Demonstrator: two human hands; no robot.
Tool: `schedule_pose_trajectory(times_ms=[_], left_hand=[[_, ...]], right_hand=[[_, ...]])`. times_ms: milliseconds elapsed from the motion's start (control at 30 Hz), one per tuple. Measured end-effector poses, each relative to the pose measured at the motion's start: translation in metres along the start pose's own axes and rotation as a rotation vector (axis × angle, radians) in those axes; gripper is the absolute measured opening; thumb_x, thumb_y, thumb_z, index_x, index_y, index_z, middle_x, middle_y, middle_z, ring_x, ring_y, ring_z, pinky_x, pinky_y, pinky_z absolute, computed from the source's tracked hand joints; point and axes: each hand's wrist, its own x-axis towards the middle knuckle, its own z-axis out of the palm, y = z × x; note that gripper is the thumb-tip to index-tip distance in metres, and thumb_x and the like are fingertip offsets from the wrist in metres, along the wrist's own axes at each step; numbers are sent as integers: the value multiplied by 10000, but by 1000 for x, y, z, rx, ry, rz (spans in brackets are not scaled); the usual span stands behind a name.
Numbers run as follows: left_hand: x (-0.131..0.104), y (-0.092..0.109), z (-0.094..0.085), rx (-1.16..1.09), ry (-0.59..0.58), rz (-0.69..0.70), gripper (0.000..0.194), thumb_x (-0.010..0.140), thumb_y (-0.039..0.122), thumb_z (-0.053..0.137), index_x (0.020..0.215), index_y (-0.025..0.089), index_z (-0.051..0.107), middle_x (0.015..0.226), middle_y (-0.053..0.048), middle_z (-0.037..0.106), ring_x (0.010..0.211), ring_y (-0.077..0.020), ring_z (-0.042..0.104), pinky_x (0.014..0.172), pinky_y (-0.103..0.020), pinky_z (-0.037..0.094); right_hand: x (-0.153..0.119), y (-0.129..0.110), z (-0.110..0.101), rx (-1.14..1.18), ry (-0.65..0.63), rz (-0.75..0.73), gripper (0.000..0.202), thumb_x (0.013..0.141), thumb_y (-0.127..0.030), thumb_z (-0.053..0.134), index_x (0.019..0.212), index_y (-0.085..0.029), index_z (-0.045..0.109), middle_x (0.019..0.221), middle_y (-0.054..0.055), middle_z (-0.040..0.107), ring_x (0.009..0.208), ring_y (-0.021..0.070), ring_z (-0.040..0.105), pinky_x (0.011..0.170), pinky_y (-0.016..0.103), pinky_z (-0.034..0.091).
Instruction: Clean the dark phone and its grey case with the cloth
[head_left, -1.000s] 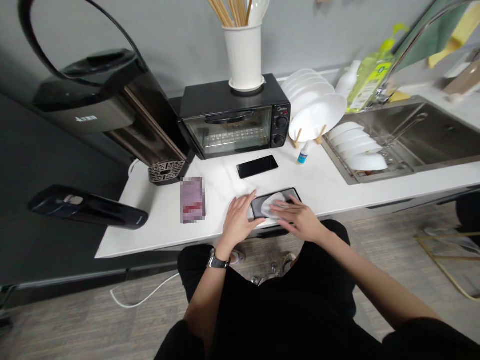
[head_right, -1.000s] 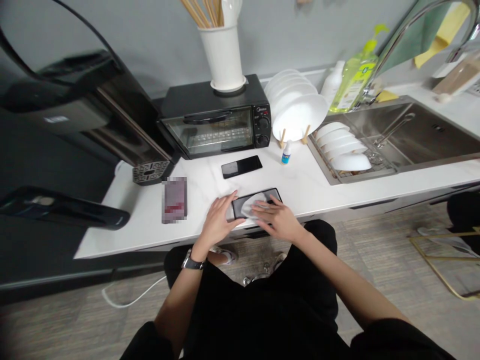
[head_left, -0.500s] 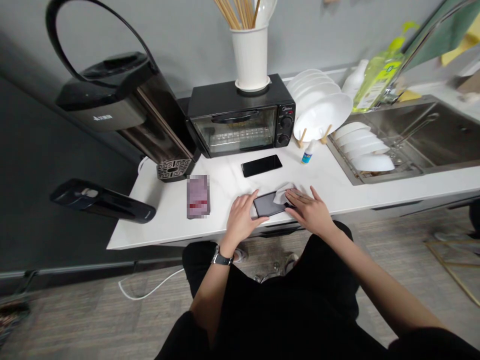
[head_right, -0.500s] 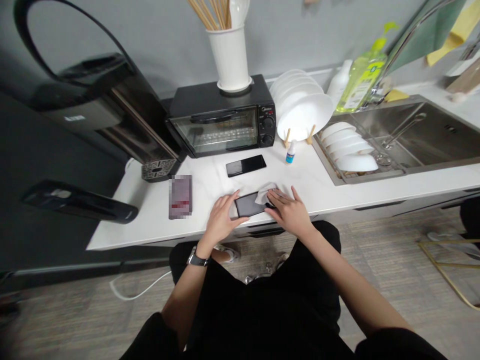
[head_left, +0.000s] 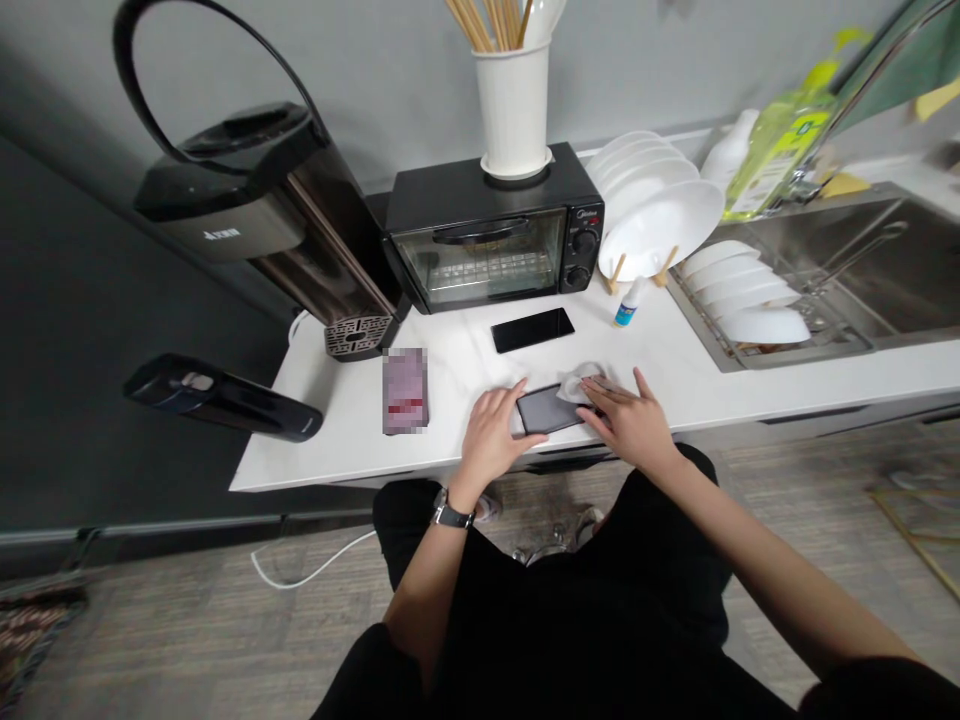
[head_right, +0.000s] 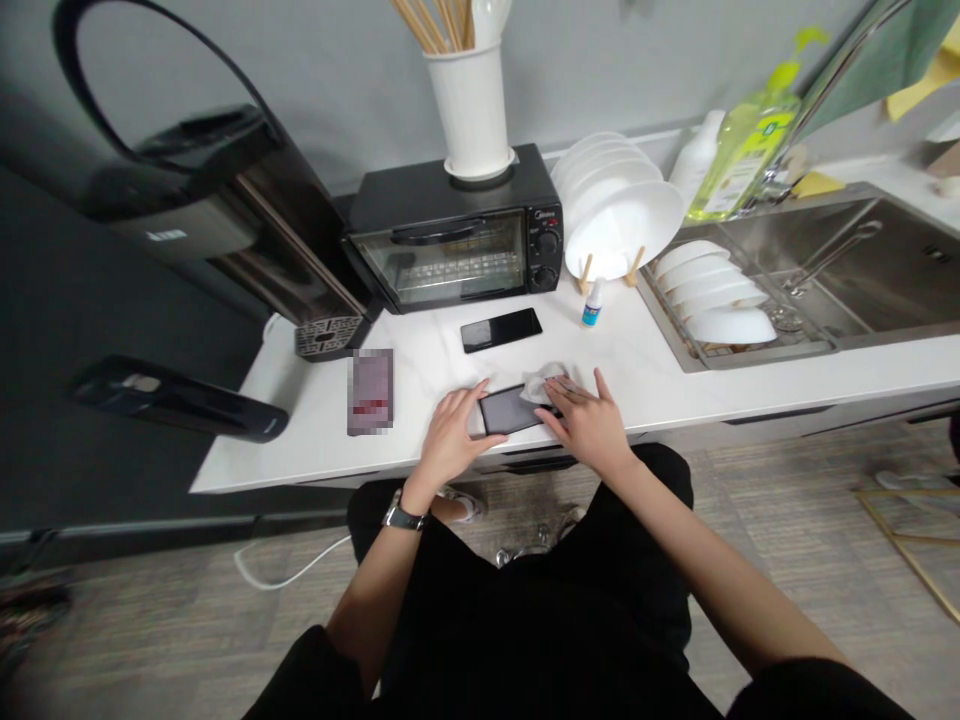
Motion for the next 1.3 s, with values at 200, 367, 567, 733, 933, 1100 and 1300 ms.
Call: schedule_pose_trajectory(times_ms=[200,367,567,733,933,1100,1300], left_hand=[[2,-4,-1,2,-22,44,878,884,333,811,1622,260,341,1313,-99,616,1233,-308,557,1110,-469,461],[-1,-5,-2,-3,0,9,918,849,481,840,1607,272,365,1329,-103,597,1254,-321,548,1098,-476,479],[4,1,1,30,-11,51,920,869,496,815,1623,272,338,1329,-107,609,1255,-326,553,1126,-503,445],[0,-3,0,19,1,38,896,889,494,794,1621,263,332,1334,-110,597,1254,-319,556,1096,-474,476],[3,0,3,32,19,18,942,847,537,827,1611,273,345,1330,-102,607,1251,-321,553,1134,-488,440],[4,-2,0,36,-14,45,865,905,394,781,1625,259,321,1313,-107,602,1233,-319,550,1105,-482,459],[3,0,1,60,6,17,931,864,550,801,1618,267,333,1312,-109,596,1250,-333,549,1124,-501,448]], right_hand=[[7,-58,19,230,-98,-177,398,1065,-459,539,1351,-230,695,1362,85,733,1334,268,653,1279,553,284],[15,-14,7,88,-55,-74,430,1077,-449,517,1426,-235,645,1402,112,702,1335,314,649,1273,660,205],[0,-28,5,96,-81,-118,451,1064,-500,525,1369,-209,686,1404,115,701,1337,308,649,1273,607,253],[16,-30,9,123,-156,-183,451,1079,-464,497,1470,-268,606,1457,75,667,1402,288,594,1274,625,238],[2,-4,0,-28,-21,7,517,1066,-482,509,1475,-180,601,1448,161,661,1345,352,637,1264,676,213],[-1,-53,13,203,-118,-108,417,1058,-474,533,1386,-259,674,1429,80,688,1403,297,593,1285,636,219],[13,-16,11,47,52,137,431,1080,-462,486,1392,-229,670,1361,128,724,1233,342,712,1261,730,154]])
